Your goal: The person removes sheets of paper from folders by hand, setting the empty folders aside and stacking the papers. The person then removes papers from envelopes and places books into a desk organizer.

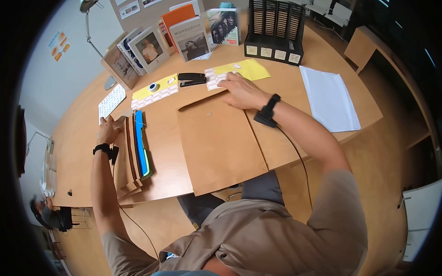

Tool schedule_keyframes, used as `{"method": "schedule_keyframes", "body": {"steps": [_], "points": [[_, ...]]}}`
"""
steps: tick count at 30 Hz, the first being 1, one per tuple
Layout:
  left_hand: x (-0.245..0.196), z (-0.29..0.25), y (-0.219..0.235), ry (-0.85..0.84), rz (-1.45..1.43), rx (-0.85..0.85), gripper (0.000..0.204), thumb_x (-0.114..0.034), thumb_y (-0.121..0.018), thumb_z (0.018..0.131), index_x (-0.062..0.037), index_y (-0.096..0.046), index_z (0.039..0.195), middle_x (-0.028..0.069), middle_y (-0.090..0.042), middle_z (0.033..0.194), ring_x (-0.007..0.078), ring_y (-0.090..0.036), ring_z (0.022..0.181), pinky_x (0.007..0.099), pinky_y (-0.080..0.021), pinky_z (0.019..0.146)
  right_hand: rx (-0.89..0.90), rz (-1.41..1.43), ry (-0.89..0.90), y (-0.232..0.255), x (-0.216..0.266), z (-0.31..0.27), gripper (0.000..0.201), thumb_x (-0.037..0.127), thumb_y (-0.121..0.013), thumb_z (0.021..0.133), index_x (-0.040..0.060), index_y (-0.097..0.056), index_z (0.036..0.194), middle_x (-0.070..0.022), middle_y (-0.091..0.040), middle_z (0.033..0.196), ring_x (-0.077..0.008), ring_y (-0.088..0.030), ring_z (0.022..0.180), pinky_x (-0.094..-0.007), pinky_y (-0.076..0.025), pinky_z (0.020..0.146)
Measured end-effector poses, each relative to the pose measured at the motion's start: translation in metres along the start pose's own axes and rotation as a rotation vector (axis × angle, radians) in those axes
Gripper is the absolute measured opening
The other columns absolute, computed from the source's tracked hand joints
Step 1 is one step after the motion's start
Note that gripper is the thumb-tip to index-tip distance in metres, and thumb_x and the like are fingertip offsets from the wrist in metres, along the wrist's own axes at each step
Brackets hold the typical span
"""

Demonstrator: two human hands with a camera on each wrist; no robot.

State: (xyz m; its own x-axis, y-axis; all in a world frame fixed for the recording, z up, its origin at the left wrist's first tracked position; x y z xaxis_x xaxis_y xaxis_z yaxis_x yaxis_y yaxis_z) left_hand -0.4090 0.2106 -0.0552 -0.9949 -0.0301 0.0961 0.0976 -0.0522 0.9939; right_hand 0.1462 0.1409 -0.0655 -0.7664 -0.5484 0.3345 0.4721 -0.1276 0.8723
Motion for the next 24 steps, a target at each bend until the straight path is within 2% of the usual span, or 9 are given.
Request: {"method": "schedule_keyframes", "body": {"steps": [5,8,10,12,15,18,21,23,24], "points": [[0.011,0.022,-0.013,0.028,0.197,-0.058,0.046,-0.031,-0.072,0.096,-0.0006,-0.066,0.13,0.0308,-0.058,0.14,0.048,-0.064,0.121,0.0557,-0.054,0.101,0.003,-0.018,0.078,-0.033,0.004,0.036,0.024,0.016,-0.079,0.088,0.0067,-0.078,0.111,-0.0139,-0.069,0.112,-0.0379,-0.061,0.117,-0.0487,-0.049,0.103],[0.007,0.03,-0.02,0.014,0.104,0.15,0.05,-0.03,-0.083,0.089,0.0067,-0.072,0.121,0.0371,-0.061,0.136,0.0478,-0.062,0.126,0.0545,-0.054,0.103,-0.075,-0.06,0.097,-0.047,-0.006,0.049,0.014,0.015,-0.077,0.089,0.0052,-0.08,0.099,-0.015,-0.074,0.096,-0.0372,-0.068,0.101,-0.0498,-0.053,0.094],[-0.035,0.001,0.035,0.054,-0.004,-0.09,0.064,-0.033,-0.084,0.09,0.0056,-0.064,0.138,0.0363,-0.059,0.143,0.047,-0.065,0.125,0.0537,-0.054,0.103,-0.081,-0.06,0.091,-0.043,-0.007,0.054,0.015,0.015,-0.077,0.089,0.0039,-0.08,0.098,-0.0162,-0.075,0.092,-0.0373,-0.071,0.095,-0.05,-0.055,0.09],[-0.082,-0.026,0.074,-0.183,-0.254,-0.374,0.082,-0.038,-0.084,0.092,0.0024,-0.051,0.154,0.0348,-0.06,0.142,0.0462,-0.067,0.121,0.0522,-0.057,0.1,-0.216,0.214,0.009,-0.021,0.001,0.061,0.018,0.015,-0.074,0.091,0.0009,-0.079,0.101,-0.0202,-0.077,0.089,-0.0353,-0.074,0.087,-0.0478,-0.057,0.083],[-0.166,-0.064,0.075,-0.13,-0.917,-0.143,0.107,-0.041,-0.095,0.083,-0.0041,-0.038,0.166,0.0213,-0.064,0.131,0.0244,-0.066,0.115,0.0348,-0.057,0.094,-0.174,0.415,-0.007,0.012,0.026,0.069,0.016,0.012,-0.073,0.095,-0.001,-0.076,0.104,-0.0185,-0.077,0.096,-0.0265,-0.072,0.082,-0.0412,-0.055,0.076],[-0.24,-0.08,0.062,-0.287,-1.555,0.059,0.053,-0.023,-0.084,0.098,0.0035,-0.065,0.139,0.0083,-0.076,0.114,0.013,-0.071,0.104,0.027,-0.057,0.089,-0.052,0.395,-0.046,0.034,0.053,0.071,0.015,0.011,-0.072,0.095,-0.0033,-0.073,0.1,-0.0147,-0.071,0.08,-0.0214,-0.063,0.073,-0.0378,-0.051,0.071],[-0.253,-0.077,0.011,0.101,-1.773,0.178,0.033,-0.024,-0.08,0.1,0.0021,-0.074,0.119,0.0082,-0.078,0.109,0.0138,-0.074,0.09,0.0287,-0.06,0.078,0.024,0.302,-0.052,0.039,0.066,0.069,0.016,0.012,-0.074,0.094,-0.0037,-0.072,0.097,-0.0143,-0.069,0.08,-0.0264,-0.063,0.072,-0.0407,-0.051,0.071],[-0.26,-0.08,0.004,0.039,-1.806,0.218,0.034,-0.025,-0.081,0.1,0.0016,-0.074,0.119,0.0081,-0.078,0.106,0.0134,-0.073,0.088,0.0285,-0.06,0.077,-0.55,-0.159,0.273,0.052,0.079,0.059,0.016,0.015,-0.075,0.091,-0.0009,-0.073,0.094,-0.0147,-0.069,0.085,-0.0335,-0.066,0.078,-0.0445,-0.054,0.075],[-0.265,-0.083,0.005,-0.029,-1.836,0.253,0.035,-0.026,-0.081,0.099,0.0011,-0.074,0.119,0.0079,-0.078,0.104,0.013,-0.073,0.086,0.0283,-0.06,0.075,-0.465,-0.044,0.218,0.05,0.08,0.06,0.015,0.015,-0.076,0.088,0.001,-0.073,0.093,-0.0152,-0.07,0.093,-0.0385,-0.067,0.089,-0.0471,-0.055,0.081]]}}
Point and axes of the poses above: each hand's wrist, its own z-axis towards the middle knuckle, its own y-axis out of the back of the hand, x = y × z, the point moved 6 cm from there along z, towards the middle knuckle
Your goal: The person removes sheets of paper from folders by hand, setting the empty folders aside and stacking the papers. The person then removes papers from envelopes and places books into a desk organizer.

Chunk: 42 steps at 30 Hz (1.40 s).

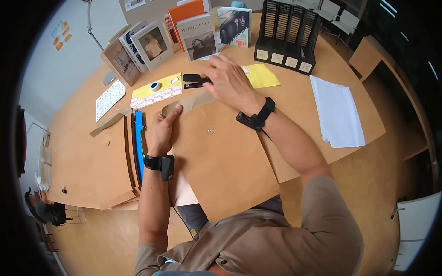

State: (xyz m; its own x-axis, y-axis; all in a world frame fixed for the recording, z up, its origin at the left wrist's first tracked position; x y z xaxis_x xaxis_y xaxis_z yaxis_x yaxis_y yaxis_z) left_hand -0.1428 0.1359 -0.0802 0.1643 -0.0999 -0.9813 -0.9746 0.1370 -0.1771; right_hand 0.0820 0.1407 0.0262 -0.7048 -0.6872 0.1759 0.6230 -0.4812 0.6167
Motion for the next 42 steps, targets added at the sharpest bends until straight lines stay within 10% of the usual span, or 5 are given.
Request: {"method": "schedule_keyframes", "body": {"steps": [4,15,23,34,42], "points": [[0.002,-0.003,0.0,0.06,0.015,-0.046,0.035,-0.027,-0.081,0.098,0.0009,-0.073,0.118,0.008,-0.078,0.101,0.0121,-0.073,0.083,0.0277,-0.059,0.072,0.461,0.272,-0.094,-0.037,0.02,-0.014,0.015,0.014,-0.077,0.088,0.0012,-0.071,0.094,-0.0164,-0.069,0.096,-0.0386,-0.067,0.095,-0.0461,-0.054,0.083],[0.004,-0.001,0.005,-0.053,0.079,0.053,0.025,-0.018,-0.075,0.101,0.0031,-0.075,0.114,0.0063,-0.078,0.096,0.0112,-0.071,0.078,0.027,-0.058,0.068,0.568,0.457,-0.187,-0.071,0.006,-0.027,0.038,0.037,-0.076,0.097,0.0009,-0.068,0.088,-0.0117,-0.067,0.087,-0.0279,-0.065,0.08,-0.0425,-0.052,0.074],[0.016,0.002,-0.001,-0.058,0.113,0.096,0.021,-0.017,-0.068,0.105,0.002,-0.075,0.102,0.0016,-0.074,0.089,0.0082,-0.063,0.071,0.026,-0.051,0.065,0.995,0.816,-0.795,-0.085,-0.009,-0.06,0.033,0.03,-0.065,0.108,0.0001,-0.077,0.1,-0.0004,-0.071,0.081,-0.009,-0.061,0.073,-0.0292,-0.051,0.07],[0.012,-0.014,-0.026,0.031,-0.036,0.317,0.036,-0.03,-0.064,0.108,0.0015,-0.066,0.125,0.0031,-0.068,0.113,0.0099,-0.061,0.103,0.0259,-0.05,0.091,1.64,0.485,-0.333,-0.089,-0.004,-0.074,0.023,0.012,-0.078,0.084,-0.0047,-0.079,0.1,-0.001,-0.073,0.076,-0.0103,-0.058,0.067,-0.0341,-0.047,0.059],[0.007,-0.027,-0.033,0.017,-0.226,0.499,0.06,-0.033,-0.075,0.103,0.0029,-0.056,0.147,0.0127,-0.068,0.135,0.0199,-0.066,0.122,0.0349,-0.053,0.105,1.426,0.561,-0.219,-0.07,-0.005,-0.072,0.025,0.011,-0.075,0.088,-0.003,-0.075,0.108,-0.0008,-0.072,0.082,-0.0096,-0.056,0.071,-0.0342,-0.047,0.061]]}}
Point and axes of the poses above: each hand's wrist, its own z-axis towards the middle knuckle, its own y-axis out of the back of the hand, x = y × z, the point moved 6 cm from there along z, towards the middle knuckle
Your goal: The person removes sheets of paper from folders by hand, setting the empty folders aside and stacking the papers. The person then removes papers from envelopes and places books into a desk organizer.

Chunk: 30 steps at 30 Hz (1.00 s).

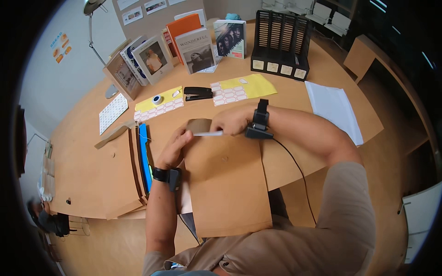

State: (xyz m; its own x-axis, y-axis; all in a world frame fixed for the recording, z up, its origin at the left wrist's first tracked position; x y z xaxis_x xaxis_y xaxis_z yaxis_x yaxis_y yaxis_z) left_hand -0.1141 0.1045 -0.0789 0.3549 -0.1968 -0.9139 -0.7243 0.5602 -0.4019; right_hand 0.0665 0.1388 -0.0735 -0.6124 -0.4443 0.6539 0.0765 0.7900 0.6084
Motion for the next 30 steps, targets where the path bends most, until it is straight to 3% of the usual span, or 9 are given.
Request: {"method": "schedule_keyframes", "body": {"steps": [3,5,13,15,18,23,24,26,30], "points": [[0.009,-0.002,0.006,0.122,0.101,-0.079,0.058,-0.022,-0.082,0.098,0.0037,-0.058,0.144,0.0143,-0.071,0.133,0.0216,-0.069,0.121,0.0368,-0.056,0.104,-0.176,0.025,-0.027,0.024,-0.015,-0.013,0.031,0.013,-0.073,0.096,-0.0015,-0.071,0.124,-0.0009,-0.074,0.096,-0.01,-0.061,0.081,-0.0314,-0.051,0.07],[0.01,0.002,0.007,0.199,0.196,-0.074,0.056,-0.014,-0.084,0.095,0.0051,-0.06,0.142,0.0146,-0.074,0.128,0.022,-0.072,0.113,0.0367,-0.059,0.1,-0.519,0.089,0.094,0.047,-0.018,-0.029,0.032,0.015,-0.074,0.098,-0.0025,-0.072,0.124,-0.0018,-0.076,0.101,-0.0094,-0.066,0.087,-0.0281,-0.054,0.077],[0.016,0.008,0.01,0.193,0.356,-0.076,0.055,-0.011,-0.081,0.096,0.0067,-0.058,0.143,0.0145,-0.073,0.128,0.0201,-0.072,0.109,0.0341,-0.06,0.096,-0.477,0.318,-0.05,0.047,-0.022,-0.061,0.033,0.019,-0.076,0.096,-0.0038,-0.074,0.119,-0.0063,-0.077,0.098,-0.0103,-0.068,0.086,-0.0306,-0.055,0.074],[0.018,0.009,0.009,0.158,0.327,-0.034,0.054,-0.01,-0.079,0.097,0.0065,-0.058,0.143,0.0141,-0.072,0.129,0.0197,-0.072,0.111,0.0336,-0.059,0.097,-0.437,-0.011,-0.069,0.052,-0.018,-0.072,0.03,0.022,-0.076,0.093,-0.0045,-0.074,0.107,-0.0094,-0.074,0.089,-0.0142,-0.067,0.081,-0.0348,-0.053,0.07],[0.018,0.008,0.006,0.151,0.36,0.001,0.048,-0.01,-0.076,0.099,0.0051,-0.06,0.141,0.0112,-0.074,0.125,0.0164,-0.07,0.109,0.0311,-0.056,0.098,-0.738,-0.284,0.013,0.091,-0.035,-0.107,0.027,0.024,-0.075,0.092,-0.0021,-0.073,0.098,-0.0174,-0.071,0.085,-0.0215,-0.065,0.075,-0.0381,-0.052,0.069],[0.018,0.01,0.006,0.096,0.345,-0.011,0.043,-0.008,-0.071,0.101,0.0042,-0.06,0.141,0.0104,-0.074,0.124,0.0154,-0.069,0.108,0.0308,-0.056,0.097,-1.262,-0.38,-0.149,0.16,-0.006,-0.243,0.023,0.015,-0.07,0.092,-0.0023,-0.076,0.106,-0.0198,-0.074,0.085,-0.0299,-0.072,0.076,-0.0437,-0.056,0.07],[0.016,0.01,0.007,0.055,0.344,-0.039,0.041,-0.006,-0.069,0.102,0.0037,-0.06,0.141,0.0099,-0.074,0.122,0.0155,-0.069,0.107,0.0308,-0.056,0.096,-1.275,-0.484,-0.39,0.162,0.004,-0.256,0.022,0.014,-0.064,0.089,-0.0005,-0.078,0.099,-0.0047,-0.075,0.08,-0.0142,-0.065,0.077,-0.0356,-0.054,0.071],[0.018,0.007,0.018,0.066,0.332,-0.14,0.043,-0.008,-0.069,0.102,0.0039,-0.06,0.141,0.0094,-0.074,0.121,0.0161,-0.069,0.108,0.0305,-0.054,0.099,-1.419,-0.167,0.039,0.173,0.012,-0.317,0.031,0.006,-0.061,0.092,-0.0008,-0.076,0.118,-0.0039,-0.079,0.105,-0.0138,-0.071,0.091,-0.033,-0.058,0.082],[0.014,0.009,0.044,0.071,0.25,-0.333,0.05,-0.013,-0.07,0.1,0.0008,-0.055,0.146,0.0109,-0.068,0.13,0.0176,-0.064,0.119,0.0308,-0.05,0.108,-1.496,0.07,0.025,0.191,0.023,-0.427,0.026,0.004,-0.063,0.09,-0.0042,-0.077,0.109,-0.0048,-0.078,0.098,-0.0133,-0.072,0.083,-0.0296,-0.057,0.072]]}}
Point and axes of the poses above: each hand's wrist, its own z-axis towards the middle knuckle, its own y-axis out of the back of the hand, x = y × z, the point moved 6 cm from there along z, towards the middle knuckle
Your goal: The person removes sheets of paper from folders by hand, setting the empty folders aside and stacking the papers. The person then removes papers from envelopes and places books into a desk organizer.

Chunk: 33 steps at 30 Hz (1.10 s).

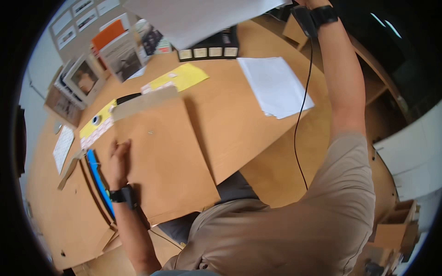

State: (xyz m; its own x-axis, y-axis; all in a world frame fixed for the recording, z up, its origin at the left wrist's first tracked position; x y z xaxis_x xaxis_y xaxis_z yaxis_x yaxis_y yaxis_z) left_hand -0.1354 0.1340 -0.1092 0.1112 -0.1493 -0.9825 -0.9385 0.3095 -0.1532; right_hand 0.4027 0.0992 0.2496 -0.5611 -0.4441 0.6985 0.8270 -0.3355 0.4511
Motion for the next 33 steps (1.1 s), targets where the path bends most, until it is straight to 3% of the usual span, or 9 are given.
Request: {"method": "schedule_keyframes", "body": {"steps": [5,7,9,11,13,20,23,27,33], "points": [[-0.001,0.004,0.001,-0.065,-0.062,-0.098,0.043,-0.014,-0.063,0.103,0.0024,-0.058,0.142,0.0118,-0.072,0.125,0.0193,-0.069,0.112,0.0323,-0.054,0.102,0.249,-0.611,-0.281,0.035,-0.037,-0.001,0.023,0.012,-0.069,0.086,-0.0017,-0.077,0.103,-0.0099,-0.08,0.095,-0.0201,-0.074,0.076,-0.0339,-0.057,0.068],[0.01,0.011,0.005,-0.053,-0.019,-0.012,0.044,-0.013,-0.063,0.102,0.003,-0.058,0.143,0.0121,-0.072,0.127,0.0196,-0.069,0.114,0.0325,-0.054,0.102,0.508,-1.512,-0.163,0.056,-0.113,0.01,0.03,0.021,-0.075,0.084,-0.0005,-0.076,0.104,-0.0192,-0.08,0.097,-0.0336,-0.076,0.081,-0.0411,-0.06,0.074],[0.018,0.014,0.005,-0.062,-0.045,0.002,0.046,-0.013,-0.065,0.102,0.0035,-0.058,0.144,0.0129,-0.072,0.128,0.02,-0.07,0.114,0.0321,-0.054,0.102,0.371,-1.36,-0.082,0.013,-0.137,-0.036,0.029,0.0,-0.056,0.077,-0.0126,-0.075,0.094,-0.0335,-0.074,0.092,-0.0464,-0.076,0.089,-0.0497,-0.06,0.08],[0.018,0.012,-0.001,-0.045,-0.03,0.017,0.046,-0.012,-0.065,0.101,0.004,-0.058,0.144,0.0138,-0.072,0.13,0.0203,-0.07,0.115,0.032,-0.054,0.102,0.573,-1.3,-0.247,-0.008,-0.188,-0.055,0.034,-0.001,-0.055,0.076,-0.0117,-0.073,0.103,-0.0338,-0.075,0.1,-0.0508,-0.074,0.096,-0.0519,-0.059,0.084],[0.014,0.009,-0.005,-0.048,-0.024,0.006,0.047,-0.011,-0.064,0.101,0.0043,-0.058,0.145,0.0145,-0.072,0.13,0.0204,-0.07,0.114,0.0321,-0.054,0.101,0.647,-1.309,-0.423,-0.031,-0.224,-0.075,0.033,-0.002,-0.059,0.071,-0.0115,-0.076,0.098,-0.0358,-0.074,0.102,-0.0499,-0.075,0.098,-0.0511,-0.06,0.084],[0.013,0.008,-0.006,-0.01,0.009,0.01,0.043,-0.009,-0.061,0.101,0.0041,-0.059,0.142,0.014,-0.073,0.129,0.0205,-0.072,0.112,0.0325,-0.056,0.099,0.362,-1.18,-0.4,-0.045,-0.316,-0.12,0.028,0.002,-0.064,0.078,-0.002,-0.08,0.101,-0.0294,-0.076,0.109,-0.0467,-0.072,0.109,-0.0539,-0.058,0.091],[0.012,0.007,-0.009,-0.025,-0.001,0.025,0.043,-0.011,-0.062,0.1,0.0031,-0.06,0.141,0.0131,-0.073,0.129,0.0195,-0.071,0.111,0.0324,-0.056,0.098,0.185,-1.246,-0.419,-0.044,-0.305,-0.13,0.027,0.003,-0.065,0.079,-0.0004,-0.08,0.1,-0.0276,-0.076,0.109,-0.0469,-0.072,0.111,-0.0579,-0.055,0.095],[0.008,0.005,-0.016,-0.049,0.003,0.04,0.045,-0.013,-0.062,0.099,0.0018,-0.061,0.141,0.0111,-0.073,0.127,0.0183,-0.07,0.111,0.0315,-0.055,0.098,0.036,-1.275,-0.387,-0.046,-0.276,-0.142,0.041,0.007,-0.065,0.081,0.0021,-0.074,0.121,-0.0283,-0.065,0.14,-0.0477,-0.055,0.135,-0.0605,-0.044,0.107],[0.021,0.012,-0.004,-0.075,-0.011,0.006,0.047,-0.011,-0.061,0.096,0.001,-0.061,0.142,0.0081,-0.071,0.119,0.0152,-0.067,0.102,0.0276,-0.053,0.092,0.204,-1.017,-0.316,-0.094,-0.291,-0.16,0.099,0.069,-0.071,0.088,0.0075,-0.046,0.161,-0.0321,-0.039,0.164,-0.0514,-0.037,0.152,-0.0626,-0.031,0.124]]}}
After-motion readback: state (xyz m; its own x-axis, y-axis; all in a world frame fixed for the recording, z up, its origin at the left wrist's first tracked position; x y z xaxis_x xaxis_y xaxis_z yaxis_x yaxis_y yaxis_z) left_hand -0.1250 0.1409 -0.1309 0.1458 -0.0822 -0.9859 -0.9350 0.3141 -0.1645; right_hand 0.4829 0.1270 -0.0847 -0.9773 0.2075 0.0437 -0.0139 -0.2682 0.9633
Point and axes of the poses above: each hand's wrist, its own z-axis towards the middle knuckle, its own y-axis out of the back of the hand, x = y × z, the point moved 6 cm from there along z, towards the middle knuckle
